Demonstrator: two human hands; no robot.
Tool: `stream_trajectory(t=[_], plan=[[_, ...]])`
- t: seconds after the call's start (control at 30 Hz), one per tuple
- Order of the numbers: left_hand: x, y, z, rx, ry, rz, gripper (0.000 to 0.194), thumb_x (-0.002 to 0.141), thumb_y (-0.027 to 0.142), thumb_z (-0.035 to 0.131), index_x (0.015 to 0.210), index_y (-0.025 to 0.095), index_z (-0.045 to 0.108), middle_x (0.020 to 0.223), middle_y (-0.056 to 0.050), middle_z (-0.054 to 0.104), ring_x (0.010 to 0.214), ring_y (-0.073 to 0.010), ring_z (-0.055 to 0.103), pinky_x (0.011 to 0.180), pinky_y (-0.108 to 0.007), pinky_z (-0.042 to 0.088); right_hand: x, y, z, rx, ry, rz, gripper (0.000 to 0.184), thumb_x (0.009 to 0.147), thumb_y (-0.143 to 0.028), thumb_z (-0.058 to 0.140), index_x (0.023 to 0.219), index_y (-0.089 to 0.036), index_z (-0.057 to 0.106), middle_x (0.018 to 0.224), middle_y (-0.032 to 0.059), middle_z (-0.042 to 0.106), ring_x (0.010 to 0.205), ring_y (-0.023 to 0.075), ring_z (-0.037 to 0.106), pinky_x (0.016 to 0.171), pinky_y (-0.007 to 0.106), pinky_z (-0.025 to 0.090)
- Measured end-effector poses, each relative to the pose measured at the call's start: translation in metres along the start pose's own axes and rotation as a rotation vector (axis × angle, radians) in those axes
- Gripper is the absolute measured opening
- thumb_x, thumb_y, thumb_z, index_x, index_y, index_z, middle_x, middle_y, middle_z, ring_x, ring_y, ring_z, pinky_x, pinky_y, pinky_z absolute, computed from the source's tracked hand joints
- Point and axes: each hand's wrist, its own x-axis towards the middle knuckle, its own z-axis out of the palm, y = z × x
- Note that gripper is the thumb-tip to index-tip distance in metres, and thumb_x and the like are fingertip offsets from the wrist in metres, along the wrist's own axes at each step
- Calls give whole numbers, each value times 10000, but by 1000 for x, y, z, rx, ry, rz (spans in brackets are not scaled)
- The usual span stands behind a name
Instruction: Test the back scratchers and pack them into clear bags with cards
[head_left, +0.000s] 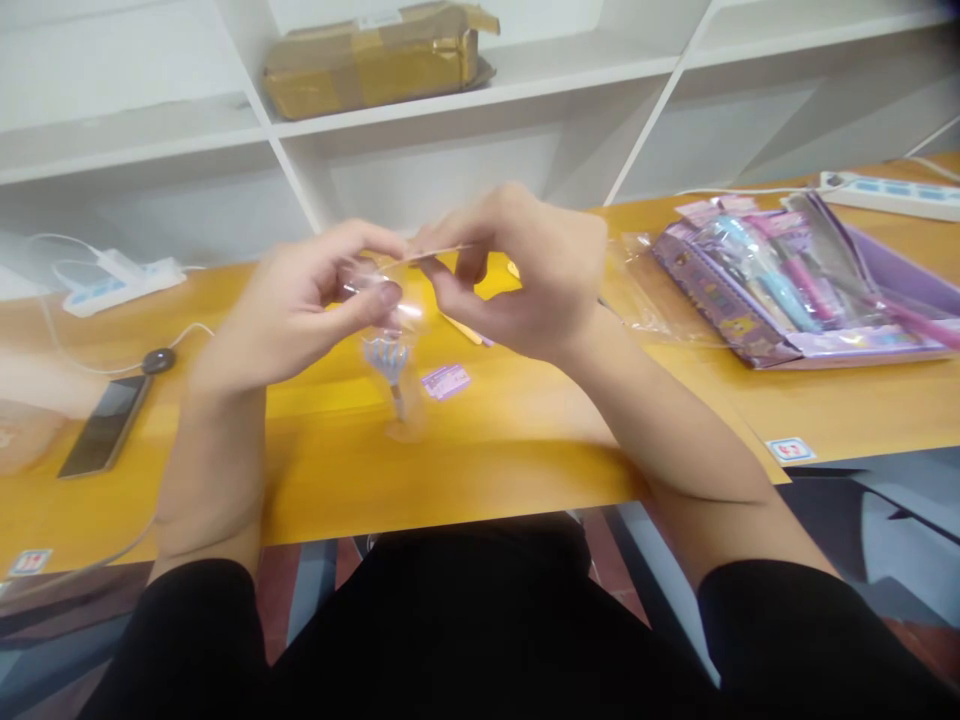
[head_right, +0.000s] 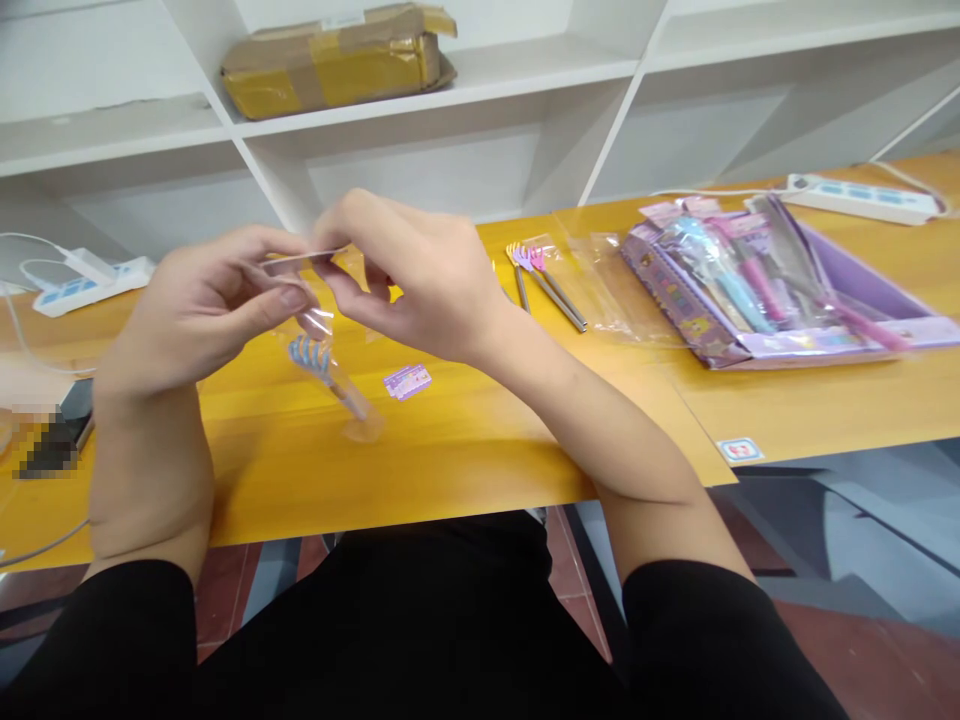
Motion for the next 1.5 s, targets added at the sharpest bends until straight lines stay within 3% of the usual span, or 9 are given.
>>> stream_trajectory(t=[0.2,0.33,0.5,0.67,0.8,1.03,1.13,1.33,1.5], plan=[[-2,7,3,96,70,19,355,1176,518,658,1010,284,867,890,16,857,868,-181,820,820,-333,639,9,-11,-9,92,12,101,197,1199,-355,535,1230,-262,706,1224,68,771,848,154,754,840,288,632],[0,7,3,149,126,11,434,1162,535,662,843,287,819,875,7,850,818,-183,806,794,-323,642,10,-11,-10,216,42,169,191,1210,-363,515,1268,-255,662,1286,92,734,856,145,760,710,257,614],[0,6,2,161,119,-16,398,1147,542,684,888,282,838,895,3,867,833,-194,816,786,-335,666,5,-9,-9,280,146,262,281,1222,-443,461,1326,-253,639,1336,93,706,764,122,730,673,255,608],[0,5,4,-29,140,-16,424,1136,579,714,931,238,863,873,-9,872,772,-182,801,743,-353,676,6,-10,-15,107,44,27,254,1182,-350,478,1266,-263,701,1179,73,745,846,163,715,776,282,632],[1,4,5,-137,121,7,381,1151,559,700,1010,244,861,912,-18,864,814,-189,809,760,-359,675,9,-12,-15,41,-46,26,340,1190,-289,439,1402,-285,704,1236,77,766,959,184,771,833,291,616],[2,6,7,-107,231,34,265,1118,498,782,1043,245,803,884,18,801,757,-141,758,681,-318,679,12,-9,-17,94,-20,61,481,1223,-538,343,1517,-386,691,1258,71,814,1178,179,757,927,198,590],[3,1,7,-99,254,52,255,1102,458,816,1007,222,823,859,16,805,756,-137,778,700,-305,698,11,-10,-22,89,-74,98,536,1226,-527,321,1641,-400,636,1264,69,797,1188,197,741,907,218,595],[12,-17,7,-165,329,261,247,1005,419,934,988,172,915,780,-27,817,649,-135,772,590,-230,619,9,-9,-26,84,-212,79,617,1220,-549,317,1831,-518,401,1205,45,694,1081,237,681,821,285,574],[12,-14,9,-241,319,217,186,976,366,967,1030,190,943,847,-47,845,703,-131,777,649,-227,635,9,-12,-29,136,-224,100,627,1206,-544,294,1825,-542,394,1201,41,695,1078,246,669,829,303,572]])
